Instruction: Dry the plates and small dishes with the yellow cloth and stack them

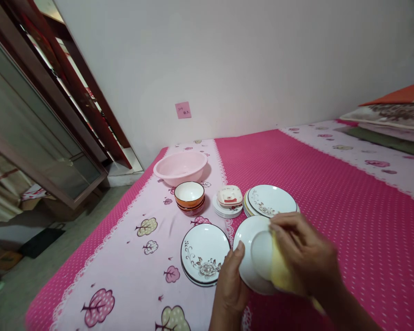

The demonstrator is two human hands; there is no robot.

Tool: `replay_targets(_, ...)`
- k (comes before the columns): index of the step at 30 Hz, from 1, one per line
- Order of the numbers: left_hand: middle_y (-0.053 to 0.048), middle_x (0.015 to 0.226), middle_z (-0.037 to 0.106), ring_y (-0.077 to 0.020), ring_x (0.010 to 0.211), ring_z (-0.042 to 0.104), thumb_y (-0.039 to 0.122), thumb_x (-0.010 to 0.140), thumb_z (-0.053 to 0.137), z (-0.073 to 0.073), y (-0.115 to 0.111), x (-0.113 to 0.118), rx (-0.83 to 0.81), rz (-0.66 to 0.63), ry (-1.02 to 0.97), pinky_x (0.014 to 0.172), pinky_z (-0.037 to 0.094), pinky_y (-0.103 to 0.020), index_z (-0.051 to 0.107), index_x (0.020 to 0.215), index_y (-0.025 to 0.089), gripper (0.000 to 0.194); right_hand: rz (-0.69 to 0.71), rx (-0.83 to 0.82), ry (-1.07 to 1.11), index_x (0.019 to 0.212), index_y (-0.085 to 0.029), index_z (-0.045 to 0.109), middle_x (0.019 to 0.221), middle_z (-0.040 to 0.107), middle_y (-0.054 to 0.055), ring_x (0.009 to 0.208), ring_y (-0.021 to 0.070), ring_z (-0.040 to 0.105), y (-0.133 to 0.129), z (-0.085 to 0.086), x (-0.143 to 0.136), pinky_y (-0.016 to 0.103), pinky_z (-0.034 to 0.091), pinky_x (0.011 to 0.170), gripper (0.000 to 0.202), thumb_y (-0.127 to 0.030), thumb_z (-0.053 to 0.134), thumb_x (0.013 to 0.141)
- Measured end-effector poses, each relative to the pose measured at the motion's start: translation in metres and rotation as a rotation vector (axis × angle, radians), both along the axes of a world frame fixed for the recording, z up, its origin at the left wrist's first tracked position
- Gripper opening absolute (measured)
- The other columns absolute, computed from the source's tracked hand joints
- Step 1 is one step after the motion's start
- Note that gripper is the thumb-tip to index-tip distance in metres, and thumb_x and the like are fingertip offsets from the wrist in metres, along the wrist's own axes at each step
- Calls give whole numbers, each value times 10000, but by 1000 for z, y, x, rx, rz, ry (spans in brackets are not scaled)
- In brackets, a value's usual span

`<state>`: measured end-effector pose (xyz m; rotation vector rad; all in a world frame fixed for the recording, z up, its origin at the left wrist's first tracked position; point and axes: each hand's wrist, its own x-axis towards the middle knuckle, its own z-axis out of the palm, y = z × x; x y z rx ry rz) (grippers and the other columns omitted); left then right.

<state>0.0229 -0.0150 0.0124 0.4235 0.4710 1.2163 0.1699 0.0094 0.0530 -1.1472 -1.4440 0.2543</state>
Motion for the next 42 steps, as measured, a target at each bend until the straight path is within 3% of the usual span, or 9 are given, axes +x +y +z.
replay_targets(2,-180,1230,722,-347,1268,598,423,926,617,-2,1,4,-50,-19,-45,1108,434,-498,662,1279,95,485,115,-29,59,836,-240,667,896,703,37,900,224,660,5,-10,-7,366,510,874,102,-322,643,890)
replay_targets(7,-180,1299,691,-341,1301,576,443,937,603,-2,1,7,-79,-27,-91,1130,415,-501,633,1330,114,513,73,-107,197,951,-214,647,879,717,52,844,213,691,18,-36,-8,342,538,784,146,-354,609,942)
replay_targets(12,-157,1328,681,-313,1365,520,417,969,551,6,5,-7,-113,33,-146,1182,354,-489,668,1291,128,448,116,-154,262,981,-219,666,940,733,64,887,221,706,12,-25,2,338,551,781,184,-389,611,936)
replay_targets(15,-142,1309,694,-301,1383,502,425,980,526,8,11,-22,-145,96,-179,1208,311,-482,704,1249,147,425,13,-173,290,981,-225,676,948,744,73,873,228,708,12,-15,18,349,556,770,216,-422,626,908)
replay_targets(18,-123,1341,676,-296,1375,511,439,977,528,6,17,-39,-99,183,-219,1225,279,-472,707,1255,171,426,-101,-243,174,923,-223,664,881,750,74,823,240,715,18,-13,42,371,560,765,270,-480,593,880)
replay_targets(24,-98,1371,653,-292,1326,562,469,980,515,-6,22,-60,-34,240,-279,1215,284,-507,672,1314,230,440,-21,-418,-126,804,-230,651,705,726,44,631,237,673,23,-19,68,335,478,564,290,-508,576,832)
replay_targets(31,-95,1421,612,-301,1375,509,487,982,494,-6,27,-73,-48,324,-270,1213,280,-518,578,1417,247,504,46,-541,-441,725,-254,535,587,609,-13,528,186,564,7,-24,38,291,332,517,228,-438,566,855)
replay_targets(36,-108,1418,614,-312,1384,496,438,983,513,1,27,-79,-69,387,-293,1207,293,-539,571,1422,226,491,15,-605,-587,686,-241,512,642,604,11,574,201,564,3,-40,11,290,236,544,237,-326,731,718)
replay_targets(42,-116,1446,586,-314,1405,468,426,981,523,3,26,-83,-46,411,-297,1207,284,-547,574,1415,199,493,-2,-616,-548,685,-231,497,616,565,3,563,182,526,5,-48,16,294,226,550,111,-165,565,744)
